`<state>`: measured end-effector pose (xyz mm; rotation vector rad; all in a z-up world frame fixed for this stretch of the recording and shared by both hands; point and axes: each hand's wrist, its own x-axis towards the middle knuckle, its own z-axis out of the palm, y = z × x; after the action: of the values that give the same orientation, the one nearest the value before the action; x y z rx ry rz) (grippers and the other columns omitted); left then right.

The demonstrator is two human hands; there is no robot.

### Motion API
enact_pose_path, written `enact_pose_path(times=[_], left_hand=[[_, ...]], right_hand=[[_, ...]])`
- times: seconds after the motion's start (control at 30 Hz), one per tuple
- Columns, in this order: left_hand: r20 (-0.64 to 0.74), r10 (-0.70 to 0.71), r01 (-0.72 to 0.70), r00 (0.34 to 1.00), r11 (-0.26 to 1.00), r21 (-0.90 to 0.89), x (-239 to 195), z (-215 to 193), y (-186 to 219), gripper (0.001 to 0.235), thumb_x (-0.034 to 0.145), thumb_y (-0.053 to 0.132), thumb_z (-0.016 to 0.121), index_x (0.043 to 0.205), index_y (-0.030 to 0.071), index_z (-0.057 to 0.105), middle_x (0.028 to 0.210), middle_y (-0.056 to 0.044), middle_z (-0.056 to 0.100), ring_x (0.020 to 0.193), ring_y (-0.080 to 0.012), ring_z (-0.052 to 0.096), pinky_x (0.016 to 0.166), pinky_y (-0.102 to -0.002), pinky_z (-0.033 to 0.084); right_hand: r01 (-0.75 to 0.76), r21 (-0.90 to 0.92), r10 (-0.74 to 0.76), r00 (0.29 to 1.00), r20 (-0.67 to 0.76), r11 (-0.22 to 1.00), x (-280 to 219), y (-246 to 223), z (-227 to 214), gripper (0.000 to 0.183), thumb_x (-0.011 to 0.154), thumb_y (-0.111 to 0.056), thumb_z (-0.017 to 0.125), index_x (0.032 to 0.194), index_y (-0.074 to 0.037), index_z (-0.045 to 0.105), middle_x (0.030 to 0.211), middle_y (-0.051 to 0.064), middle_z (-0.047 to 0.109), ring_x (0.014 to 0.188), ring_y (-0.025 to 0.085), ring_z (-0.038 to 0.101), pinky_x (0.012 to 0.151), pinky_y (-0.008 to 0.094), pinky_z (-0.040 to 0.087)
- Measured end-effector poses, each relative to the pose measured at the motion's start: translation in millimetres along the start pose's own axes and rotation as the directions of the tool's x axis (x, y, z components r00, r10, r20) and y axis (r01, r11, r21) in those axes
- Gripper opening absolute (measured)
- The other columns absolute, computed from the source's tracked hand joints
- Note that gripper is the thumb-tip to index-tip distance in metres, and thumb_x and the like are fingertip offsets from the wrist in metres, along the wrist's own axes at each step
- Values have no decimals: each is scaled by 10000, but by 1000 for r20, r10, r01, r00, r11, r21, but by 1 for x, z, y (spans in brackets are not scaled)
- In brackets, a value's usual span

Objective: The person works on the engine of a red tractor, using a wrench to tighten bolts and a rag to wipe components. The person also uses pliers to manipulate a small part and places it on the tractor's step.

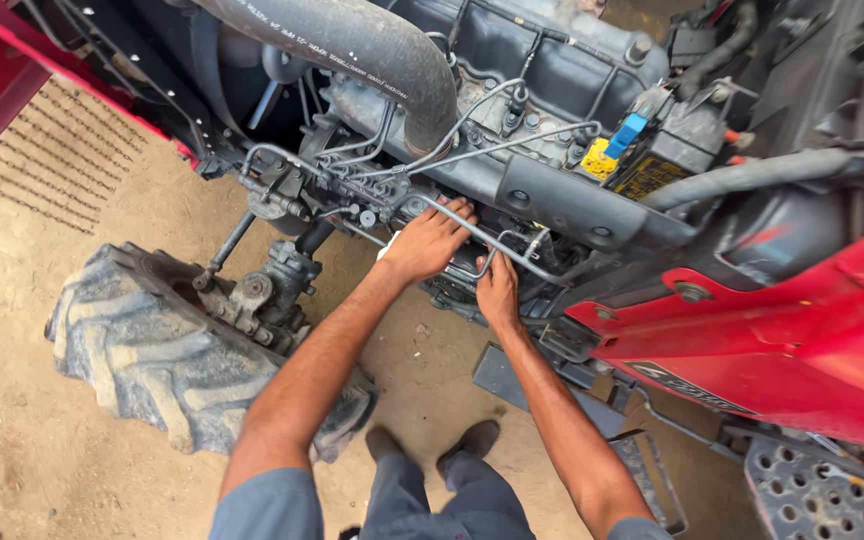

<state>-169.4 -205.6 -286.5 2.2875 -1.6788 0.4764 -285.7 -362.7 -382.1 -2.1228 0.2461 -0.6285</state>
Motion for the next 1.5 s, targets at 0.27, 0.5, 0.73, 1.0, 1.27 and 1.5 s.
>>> enact_pose_path(times=[0.27, 0.5, 0.73, 1.0, 1.27, 1.5], left_hand=[[-14, 108, -109, 994, 992, -67, -10, 11, -24, 669, 786, 167, 723, 1402, -20, 541, 1532, -166, 489, 1468, -344, 406, 1241, -493, 281], [-47, 158, -163, 986, 976, -145, -18, 14, -35, 741, 737, 166, 766, 1417, 3, 523, 1577, -140, 455, 1485, -338, 389, 1265, -492, 268], [-136, 22, -56, 990, 965, -255, -31, 6, -21, 702, 785, 96, 674, 1463, 5, 513, 1608, -149, 445, 1505, -333, 379, 1224, -502, 293], [354, -924, 261, 148, -309, -915, -162, 136, 43, 346, 1054, 245, 445, 1286, 16, 559, 1153, -161, 623, 998, -301, 613, 863, -466, 505], [331, -913, 307, 238, -253, -917, -121, 231, 67, 391, 871, 117, 553, 1233, -1, 643, 1109, -192, 685, 993, -363, 675, 868, -466, 539], [232, -915, 911, 331, 245, -333, -76, 206, 70, 357, 844, 276, 771, 1092, 34, 685, 1165, -168, 693, 1200, -358, 573, 1000, -525, 404]], right_hand=[[3, 268, -1, 1000, -8, 963, 24, 20, 31, 471, 1073, -200, 561, 1490, 10, 497, 1500, 197, 572, 1389, 286, 548, 1159, 380, 411], [-150, 499, 188, 982, -28, 854, 35, 50, 59, 544, 1061, -302, 515, 1508, 4, 484, 1502, 149, 566, 1396, 236, 518, 1171, 350, 388], [-176, 816, 260, 965, 32, 551, 24, 88, 77, 528, 1064, -210, 572, 1518, 34, 456, 1524, 160, 511, 1405, 248, 481, 1188, 358, 382], [-250, 845, 346, 935, 83, 473, 6, 88, 65, 531, 1027, -99, 577, 1511, 49, 417, 1567, 185, 449, 1481, 298, 420, 1227, 433, 384], [-293, 812, 404, 911, 78, 505, 13, 76, 54, 447, 1031, -131, 603, 1432, 54, 532, 1457, 181, 562, 1352, 273, 559, 1144, 429, 492], [-233, 914, 347, 931, 112, 331, 20, 91, 57, 456, 1033, -80, 600, 1458, 52, 500, 1532, 178, 502, 1409, 264, 499, 1215, 422, 402]])
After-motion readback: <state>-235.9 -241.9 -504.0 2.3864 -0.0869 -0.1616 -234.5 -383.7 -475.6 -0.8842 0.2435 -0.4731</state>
